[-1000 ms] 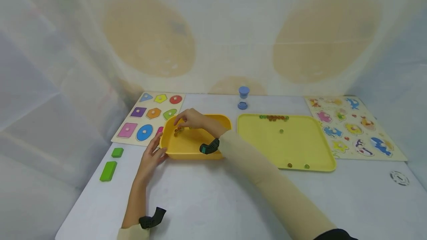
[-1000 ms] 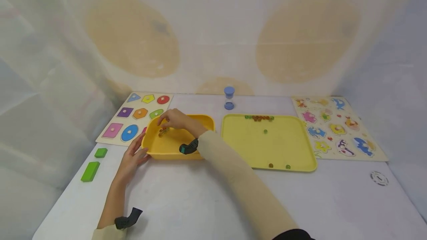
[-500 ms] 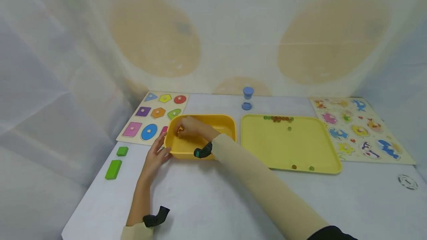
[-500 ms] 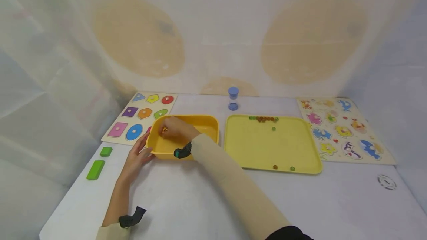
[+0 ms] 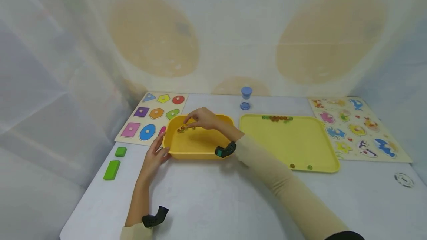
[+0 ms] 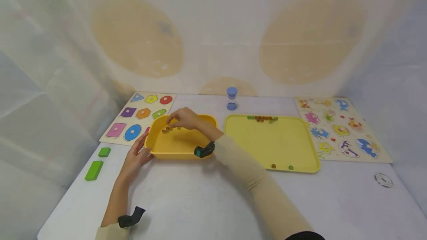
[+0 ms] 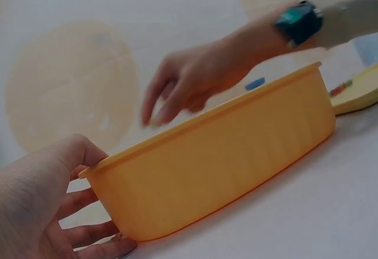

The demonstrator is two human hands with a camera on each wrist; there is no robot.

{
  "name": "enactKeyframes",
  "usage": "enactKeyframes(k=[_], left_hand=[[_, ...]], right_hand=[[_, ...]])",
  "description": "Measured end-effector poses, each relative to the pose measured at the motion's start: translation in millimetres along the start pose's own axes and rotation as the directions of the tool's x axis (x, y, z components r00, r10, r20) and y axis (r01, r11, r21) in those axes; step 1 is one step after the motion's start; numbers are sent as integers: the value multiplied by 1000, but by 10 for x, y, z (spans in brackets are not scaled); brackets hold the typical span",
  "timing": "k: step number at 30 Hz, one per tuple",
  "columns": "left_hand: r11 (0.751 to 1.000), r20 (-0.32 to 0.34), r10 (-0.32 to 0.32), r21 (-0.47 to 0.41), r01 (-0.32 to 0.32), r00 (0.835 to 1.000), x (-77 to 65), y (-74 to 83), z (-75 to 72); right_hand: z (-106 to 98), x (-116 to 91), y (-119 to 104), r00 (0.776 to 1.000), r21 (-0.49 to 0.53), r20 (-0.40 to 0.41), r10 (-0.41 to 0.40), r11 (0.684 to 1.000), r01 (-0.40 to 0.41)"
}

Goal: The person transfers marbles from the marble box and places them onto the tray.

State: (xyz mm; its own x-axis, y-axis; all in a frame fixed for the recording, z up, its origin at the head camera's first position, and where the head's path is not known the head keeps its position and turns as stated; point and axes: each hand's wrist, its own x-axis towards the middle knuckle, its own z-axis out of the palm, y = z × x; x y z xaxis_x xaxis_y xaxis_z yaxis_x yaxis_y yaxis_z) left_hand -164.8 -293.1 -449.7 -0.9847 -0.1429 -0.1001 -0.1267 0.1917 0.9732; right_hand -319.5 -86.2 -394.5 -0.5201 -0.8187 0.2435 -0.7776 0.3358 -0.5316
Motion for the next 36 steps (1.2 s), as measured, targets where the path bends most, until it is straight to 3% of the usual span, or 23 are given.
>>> enactKeyframes(k=[5, 9, 14, 18, 21, 26, 31, 36], left_hand=[[1000, -2, 6, 21, -6, 1000, -1, -34, -40], [1000, -8, 1, 15, -1, 1000, -23, -27, -79], [1000, -23, -11, 26, 12, 1000, -45, -21, -141], [999, -26, -17, 31, 17, 1000, -48, -37, -169], [1000, -35, -14, 24, 15, 999, -70, -45, -188], [1000, -37, -13, 4, 13, 999, -97, -46, -195], [999, -54, -30, 9, 31, 998, -118, -43, -207], [1000, -55, -25, 3, 25, 998, -123, -60, -208]], right_hand=[[-505, -750, 267, 992, 31, -125, 19, 999, -15], [-773, -1421, 573, 975, 27, -174, 141, 990, -139], [-819, -2081, 964, 936, -21, -149, 319, 945, -325], [-758, -2373, 1174, 904, -31, -135, 405, 911, -412], [-710, -2415, 1232, 890, -19, -142, 433, 898, -440], [-733, -2247, 1109, 900, 10, -212, 382, 921, -389], [-773, -1712, 767, 932, 24, -264, 250, 967, -253], [-639, -983, 396, 974, 64, -193, 117, 992, -106]])
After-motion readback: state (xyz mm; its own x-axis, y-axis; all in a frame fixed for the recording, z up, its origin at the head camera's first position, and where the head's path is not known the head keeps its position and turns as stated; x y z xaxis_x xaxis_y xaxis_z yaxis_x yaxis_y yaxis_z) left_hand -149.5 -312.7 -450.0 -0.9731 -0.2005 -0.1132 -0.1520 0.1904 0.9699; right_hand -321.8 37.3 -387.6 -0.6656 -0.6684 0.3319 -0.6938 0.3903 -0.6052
